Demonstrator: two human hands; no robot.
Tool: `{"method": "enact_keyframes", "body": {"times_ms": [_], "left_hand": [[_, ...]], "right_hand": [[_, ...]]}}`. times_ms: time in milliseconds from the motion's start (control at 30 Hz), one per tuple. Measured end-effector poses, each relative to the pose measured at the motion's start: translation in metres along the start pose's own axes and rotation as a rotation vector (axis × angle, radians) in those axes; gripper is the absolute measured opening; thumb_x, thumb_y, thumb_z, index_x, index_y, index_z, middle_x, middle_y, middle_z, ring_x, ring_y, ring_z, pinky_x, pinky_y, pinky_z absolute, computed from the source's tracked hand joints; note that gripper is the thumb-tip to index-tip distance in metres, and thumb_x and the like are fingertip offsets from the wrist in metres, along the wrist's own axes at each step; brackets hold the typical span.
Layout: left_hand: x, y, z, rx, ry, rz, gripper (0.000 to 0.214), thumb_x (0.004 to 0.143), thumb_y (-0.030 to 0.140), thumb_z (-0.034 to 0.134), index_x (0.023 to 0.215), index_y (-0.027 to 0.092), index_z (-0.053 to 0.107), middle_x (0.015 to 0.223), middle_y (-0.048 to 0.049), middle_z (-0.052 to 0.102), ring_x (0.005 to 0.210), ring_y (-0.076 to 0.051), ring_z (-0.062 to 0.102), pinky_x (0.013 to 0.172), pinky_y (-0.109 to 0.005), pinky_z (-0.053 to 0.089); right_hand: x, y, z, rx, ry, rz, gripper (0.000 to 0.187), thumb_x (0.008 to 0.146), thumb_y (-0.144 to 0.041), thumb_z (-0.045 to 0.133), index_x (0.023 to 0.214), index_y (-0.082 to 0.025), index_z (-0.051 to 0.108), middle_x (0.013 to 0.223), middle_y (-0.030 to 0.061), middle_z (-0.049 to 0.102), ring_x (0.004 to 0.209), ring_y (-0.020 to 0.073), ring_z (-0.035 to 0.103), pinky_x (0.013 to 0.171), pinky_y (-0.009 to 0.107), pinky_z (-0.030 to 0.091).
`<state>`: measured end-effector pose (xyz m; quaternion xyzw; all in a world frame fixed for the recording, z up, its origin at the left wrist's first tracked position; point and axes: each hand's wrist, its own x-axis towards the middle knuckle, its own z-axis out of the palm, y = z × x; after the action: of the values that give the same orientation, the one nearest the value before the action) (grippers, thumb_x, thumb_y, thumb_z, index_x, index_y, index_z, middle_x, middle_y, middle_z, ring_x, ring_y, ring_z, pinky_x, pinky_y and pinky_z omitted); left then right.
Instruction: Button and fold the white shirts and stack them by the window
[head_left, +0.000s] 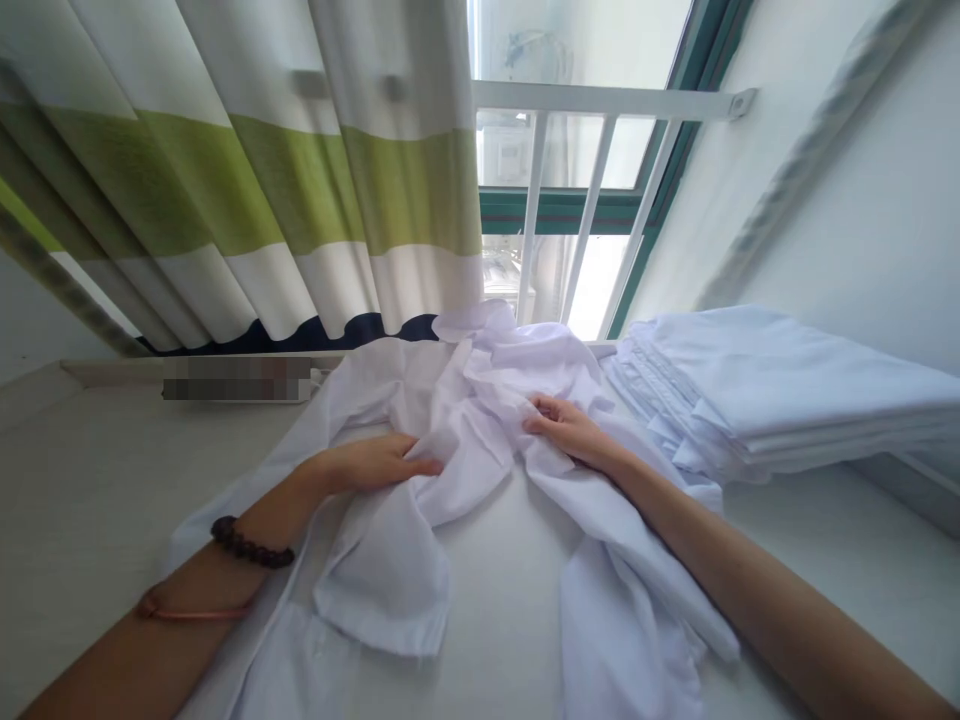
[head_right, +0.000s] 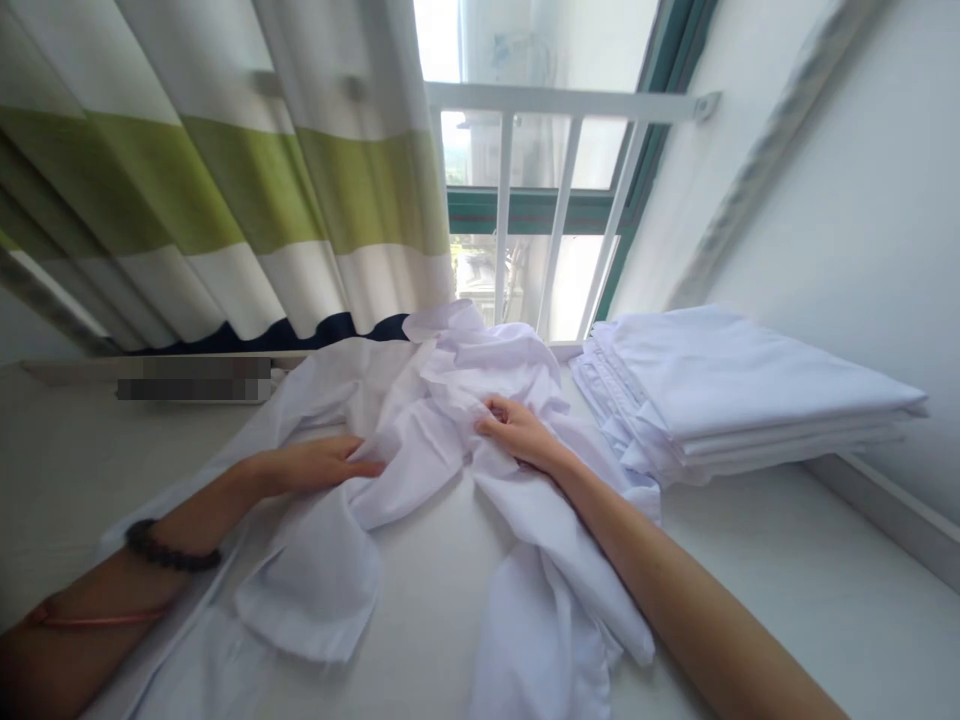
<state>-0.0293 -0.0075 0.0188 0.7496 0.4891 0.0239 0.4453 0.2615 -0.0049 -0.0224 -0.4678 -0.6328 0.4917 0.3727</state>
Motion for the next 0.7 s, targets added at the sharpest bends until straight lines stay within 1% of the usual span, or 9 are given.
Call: {"method": "enact_keyframes", "body": {"times_ms": [67, 100, 133, 200, 267, 367, 467, 600, 700], "left_hand": [[-0.013, -0.002, -0.015, 0.106, -0.207, -0.061, 0.032, 0.069, 0.050, 0.065, 0.086, 0.023, 0.071, 0.095, -0.0024, 0.072, 0.093, -0.026, 0.064, 0.077, -0.028, 0.047], [-0.020, -0.003, -0.022, 0.167, -0.255, -0.082, 0.031, 0.065, 0.047, 0.068, 0.085, 0.024, 0.071, 0.095, -0.0020, 0.072, 0.093, -0.027, 0.064, 0.078, -0.028, 0.047], [-0.026, -0.002, -0.028, 0.225, -0.255, -0.102, 0.033, 0.060, 0.044, 0.073, 0.087, 0.024, 0.072, 0.096, -0.0018, 0.072, 0.094, -0.027, 0.063, 0.078, -0.027, 0.047], [-0.036, 0.002, -0.037, 0.334, -0.118, -0.157, 0.052, 0.049, 0.040, 0.079, 0.098, 0.025, 0.070, 0.098, -0.0033, 0.071, 0.093, -0.029, 0.062, 0.076, -0.027, 0.046], [-0.042, 0.010, -0.040, 0.395, 0.078, -0.175, 0.074, 0.046, 0.043, 0.080, 0.115, 0.024, 0.062, 0.100, -0.0054, 0.068, 0.090, -0.028, 0.062, 0.073, -0.027, 0.046], [-0.042, 0.024, -0.034, 0.397, 0.270, -0.085, 0.079, 0.062, 0.056, 0.068, 0.130, 0.024, 0.047, 0.105, -0.0077, 0.063, 0.090, -0.026, 0.060, 0.075, -0.028, 0.044], [-0.035, 0.028, -0.023, 0.428, 0.285, -0.007, 0.064, 0.069, 0.054, 0.061, 0.124, 0.024, 0.048, 0.105, -0.0068, 0.061, 0.090, -0.024, 0.058, 0.078, -0.029, 0.041], [-0.026, 0.021, -0.014, 0.451, 0.120, -0.077, 0.052, 0.063, 0.041, 0.068, 0.109, 0.023, 0.051, 0.085, -0.0009, 0.061, 0.077, -0.021, 0.057, 0.066, -0.026, 0.039], [-0.026, 0.021, -0.016, 0.361, 0.020, -0.071, 0.047, 0.064, 0.046, 0.069, 0.101, 0.022, 0.051, 0.075, 0.0026, 0.059, 0.069, -0.018, 0.055, 0.058, -0.023, 0.036]], "right_hand": [[-0.006, -0.006, -0.010, 0.120, -0.095, 0.132, 0.021, 0.068, -0.024, 0.060, 0.088, -0.018, 0.059, 0.070, -0.0034, 0.055, 0.055, 0.0085, 0.045, 0.047, 0.020, 0.032], [-0.009, -0.009, -0.016, 0.150, -0.163, 0.202, 0.024, 0.066, -0.022, 0.061, 0.090, -0.018, 0.060, 0.070, -0.0035, 0.055, 0.053, 0.0079, 0.045, 0.046, 0.019, 0.032], [-0.012, -0.013, -0.024, 0.152, -0.241, 0.266, 0.026, 0.065, -0.021, 0.061, 0.091, -0.017, 0.060, 0.068, -0.0038, 0.055, 0.052, 0.0074, 0.045, 0.044, 0.019, 0.032], [-0.018, -0.022, -0.039, 0.094, -0.403, 0.346, 0.027, 0.064, -0.020, 0.063, 0.091, -0.016, 0.062, 0.065, -0.0041, 0.055, 0.048, 0.0068, 0.044, 0.040, 0.018, 0.030], [-0.023, -0.034, -0.052, 0.057, -0.497, 0.343, 0.028, 0.065, -0.022, 0.066, 0.092, -0.015, 0.062, 0.065, -0.0038, 0.056, 0.048, 0.0068, 0.045, 0.040, 0.018, 0.031], [-0.027, -0.050, -0.061, 0.103, -0.495, 0.221, 0.024, 0.068, -0.025, 0.069, 0.089, -0.015, 0.062, 0.071, -0.0026, 0.056, 0.057, 0.0071, 0.049, 0.047, 0.017, 0.037], [-0.027, -0.051, -0.049, 0.164, -0.441, 0.121, 0.020, 0.072, -0.030, 0.069, 0.083, -0.016, 0.059, 0.070, -0.0036, 0.051, 0.058, 0.0062, 0.046, 0.049, 0.017, 0.035], [-0.022, -0.029, -0.014, 0.190, -0.479, 0.171, 0.021, 0.074, -0.032, 0.070, 0.082, -0.017, 0.058, 0.070, -0.0039, 0.049, 0.058, 0.0064, 0.043, 0.050, 0.018, 0.032], [-0.019, -0.017, 0.003, 0.105, -0.522, 0.163, 0.018, 0.074, -0.030, 0.069, 0.081, -0.018, 0.058, 0.071, -0.0033, 0.050, 0.061, 0.0080, 0.043, 0.054, 0.020, 0.033]]}}
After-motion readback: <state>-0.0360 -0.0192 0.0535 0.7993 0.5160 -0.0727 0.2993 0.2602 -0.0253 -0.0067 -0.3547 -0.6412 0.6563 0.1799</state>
